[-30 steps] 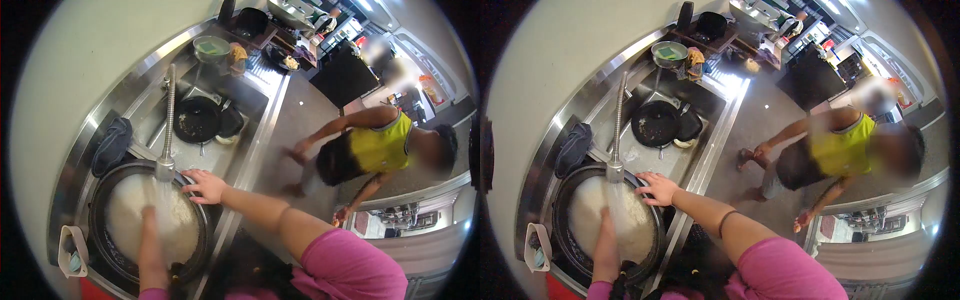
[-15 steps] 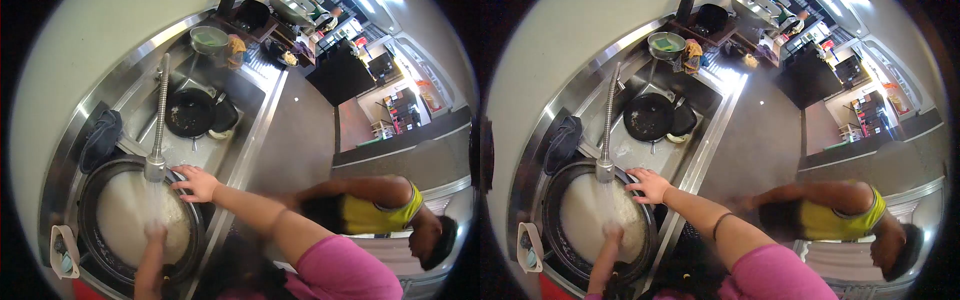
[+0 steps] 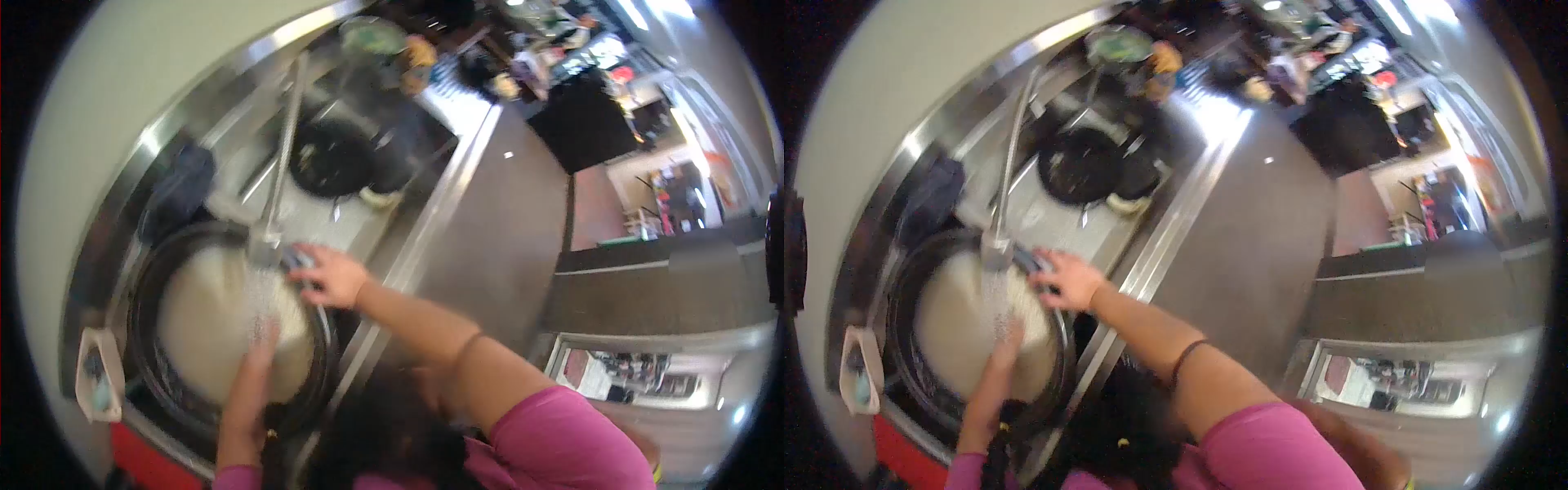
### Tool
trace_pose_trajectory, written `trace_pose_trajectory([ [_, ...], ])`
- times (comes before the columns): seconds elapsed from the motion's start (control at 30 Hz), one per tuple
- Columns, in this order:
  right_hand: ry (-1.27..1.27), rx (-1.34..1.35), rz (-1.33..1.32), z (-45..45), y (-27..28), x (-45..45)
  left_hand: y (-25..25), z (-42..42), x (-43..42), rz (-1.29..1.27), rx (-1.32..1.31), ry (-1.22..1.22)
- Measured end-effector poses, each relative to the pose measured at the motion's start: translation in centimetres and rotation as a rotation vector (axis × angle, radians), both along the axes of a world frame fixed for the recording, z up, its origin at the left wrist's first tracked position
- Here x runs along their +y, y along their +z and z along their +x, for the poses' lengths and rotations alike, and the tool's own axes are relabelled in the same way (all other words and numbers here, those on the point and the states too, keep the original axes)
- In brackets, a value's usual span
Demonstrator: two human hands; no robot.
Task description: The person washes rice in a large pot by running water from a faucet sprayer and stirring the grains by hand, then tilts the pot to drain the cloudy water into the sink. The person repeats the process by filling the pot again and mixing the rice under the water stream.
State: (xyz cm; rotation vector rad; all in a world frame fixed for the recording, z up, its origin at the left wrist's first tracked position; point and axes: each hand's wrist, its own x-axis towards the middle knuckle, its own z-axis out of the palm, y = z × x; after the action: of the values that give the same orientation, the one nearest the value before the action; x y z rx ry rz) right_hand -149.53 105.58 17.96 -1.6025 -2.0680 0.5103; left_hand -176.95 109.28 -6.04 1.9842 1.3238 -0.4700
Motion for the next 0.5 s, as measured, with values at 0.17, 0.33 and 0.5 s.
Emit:
trace_pose_trajectory([
  [0.17,-0.022,-0.012,-0.040,0.1,-0.7,0.9,-3.1,-7.4,-0.2,-0.254,-0.253,0.418],
  [0.33,-0.045,-0.048,-0.061,-1.1,-0.4,1.1,9.0,-1.8,7.2,0.141,0.327,0.271],
  [0.5,-0.046,-0.067,-0.114,-1.4,-0.8,1.3,-1.1,0.9,1.8,0.652,-0.342,0.225],
])
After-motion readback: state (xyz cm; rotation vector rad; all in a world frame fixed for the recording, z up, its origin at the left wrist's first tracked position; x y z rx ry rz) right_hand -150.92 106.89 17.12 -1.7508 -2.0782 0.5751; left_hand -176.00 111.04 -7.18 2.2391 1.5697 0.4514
